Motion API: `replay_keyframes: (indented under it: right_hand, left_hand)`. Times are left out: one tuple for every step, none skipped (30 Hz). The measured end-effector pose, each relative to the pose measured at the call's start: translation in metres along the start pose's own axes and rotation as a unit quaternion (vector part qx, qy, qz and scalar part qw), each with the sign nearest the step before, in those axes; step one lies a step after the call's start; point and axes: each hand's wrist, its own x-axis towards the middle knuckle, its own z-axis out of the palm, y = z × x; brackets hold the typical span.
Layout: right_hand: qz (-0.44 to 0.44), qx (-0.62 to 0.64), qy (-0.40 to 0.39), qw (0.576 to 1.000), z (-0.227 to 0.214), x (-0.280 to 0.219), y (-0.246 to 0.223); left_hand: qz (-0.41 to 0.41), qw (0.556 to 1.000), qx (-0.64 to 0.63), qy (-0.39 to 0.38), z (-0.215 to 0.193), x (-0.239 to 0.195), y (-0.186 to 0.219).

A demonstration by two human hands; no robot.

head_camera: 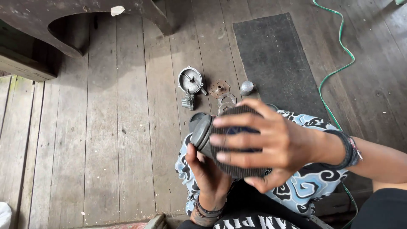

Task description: Inspecting and cleaning a motorcycle piston using a grinding disc while sitting on a wooden floor.

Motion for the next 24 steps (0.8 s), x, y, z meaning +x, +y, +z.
replay_keyframes:
  right_hand:
    - [-0.001, 0.003, -0.002, 1.0, 0.0, -0.002, 0.0]
    - [0.015, 0.0, -0.006, 1.0, 0.0, -0.002, 0.001]
    - [0.031, -0.003, -0.01, 0.999, 0.0, -0.002, 0.002]
    - [0.023, 0.001, -0.012, 1.0, -0.001, -0.002, 0.005]
    - [0.038, -0.001, 0.011, 0.999, -0.001, -0.001, 0.007]
    - [0.053, -0.004, 0.032, 0.998, -0.001, 0.0, 0.011]
    - [0.046, -0.002, 0.029, 0.999, -0.004, 0.005, 0.002]
    - [0.013, -0.001, 0.001, 1.0, -0.006, 0.008, -0.007]
    - [-0.02, -0.001, -0.027, 0.999, -0.009, 0.011, -0.017]
    - [-0.023, 0.004, -0.029, 0.999, -0.009, 0.008, -0.008]
    - [0.004, -0.017, -0.009, 1.0, -0.008, 0.004, 0.001]
    - [0.033, -0.04, 0.011, 0.999, -0.009, 0.0, 0.01]
    - [0.031, -0.038, 0.01, 0.999, -0.007, -0.001, 0.006]
    - [0.028, -0.028, 0.022, 0.999, -0.007, -0.001, 0.005]
    - [0.025, -0.017, 0.034, 0.999, -0.008, 0.0, 0.003]
    - [0.023, -0.016, 0.031, 0.999, -0.007, 0.003, -0.003]
    - [0.003, 0.002, -0.001, 1.0, -0.007, 0.005, -0.01]
    - [-0.013, 0.022, -0.029, 0.999, -0.005, 0.006, -0.019]
    - [-0.01, 0.025, -0.028, 0.999, -0.005, 0.003, -0.009]
    - [0.018, -0.001, -0.003, 1.0, -0.005, 0.0, 0.002]
    - [0.045, -0.026, 0.022, 0.998, -0.005, -0.002, 0.012]
    - [0.043, -0.028, 0.022, 0.998, -0.005, 0.0, 0.008]
    - [0.03, -0.008, 0.032, 0.999, -0.004, 0.003, 0.004]
    - [0.016, 0.015, 0.041, 0.999, -0.004, 0.005, 0.0]
  left_hand:
    - [0.002, 1.0, -0.002, 0.002, 0.0, 0.0, 0.001]
    - [-0.01, 1.0, -0.004, -0.003, 0.001, 0.0, 0.003]
    - [-0.022, 1.0, -0.007, -0.008, 0.002, 0.0, 0.005]
    - [-0.013, 1.0, -0.008, -0.007, 0.003, -0.001, 0.003]
    - [-0.018, 0.999, 0.016, -0.031, 0.005, -0.001, 0.002]
    - [-0.023, 0.997, 0.04, -0.056, 0.007, 0.0, 0.002]
    - [-0.015, 0.998, 0.038, -0.056, -0.001, 0.0, 0.001]
    - [-0.01, 0.998, 0.02, -0.066, -0.008, -0.002, -0.002]
    - [-0.004, 0.997, 0.002, -0.075, -0.015, -0.004, -0.005]
    - [0.001, 0.997, 0.002, -0.071, -0.008, -0.002, -0.005]
    - [-0.001, 0.996, 0.02, -0.092, -0.001, -0.001, -0.005]
    - [-0.005, 0.993, 0.039, -0.115, 0.007, 0.002, -0.006]
    - [-0.002, 0.993, 0.038, -0.113, 0.006, -0.002, -0.007]
    - [0.007, 0.993, 0.047, -0.105, 0.007, -0.002, -0.008]
    - [0.016, 0.994, 0.056, -0.098, 0.007, -0.001, -0.008]
    - [0.018, 0.994, 0.054, -0.096, 0.016, 0.0, -0.006]
    - [0.033, 0.989, 0.059, -0.128, 0.024, 0.002, -0.005]
    - [0.044, 0.984, 0.067, -0.157, 0.031, 0.001, -0.002]
    - [0.042, 0.985, 0.068, -0.154, 0.021, 0.0, -0.006]
    - [0.03, 0.989, 0.048, -0.134, 0.01, 0.0, -0.009]
    - [0.018, 0.993, 0.028, -0.115, 0.0, 0.0, -0.012]
    - [0.018, 0.992, 0.027, -0.118, 0.009, 0.0, -0.01]
    - [0.052, 0.991, 0.04, -0.119, 0.019, 0.0, -0.008]
    - [0.087, 0.988, 0.052, -0.118, 0.028, -0.001, -0.006]
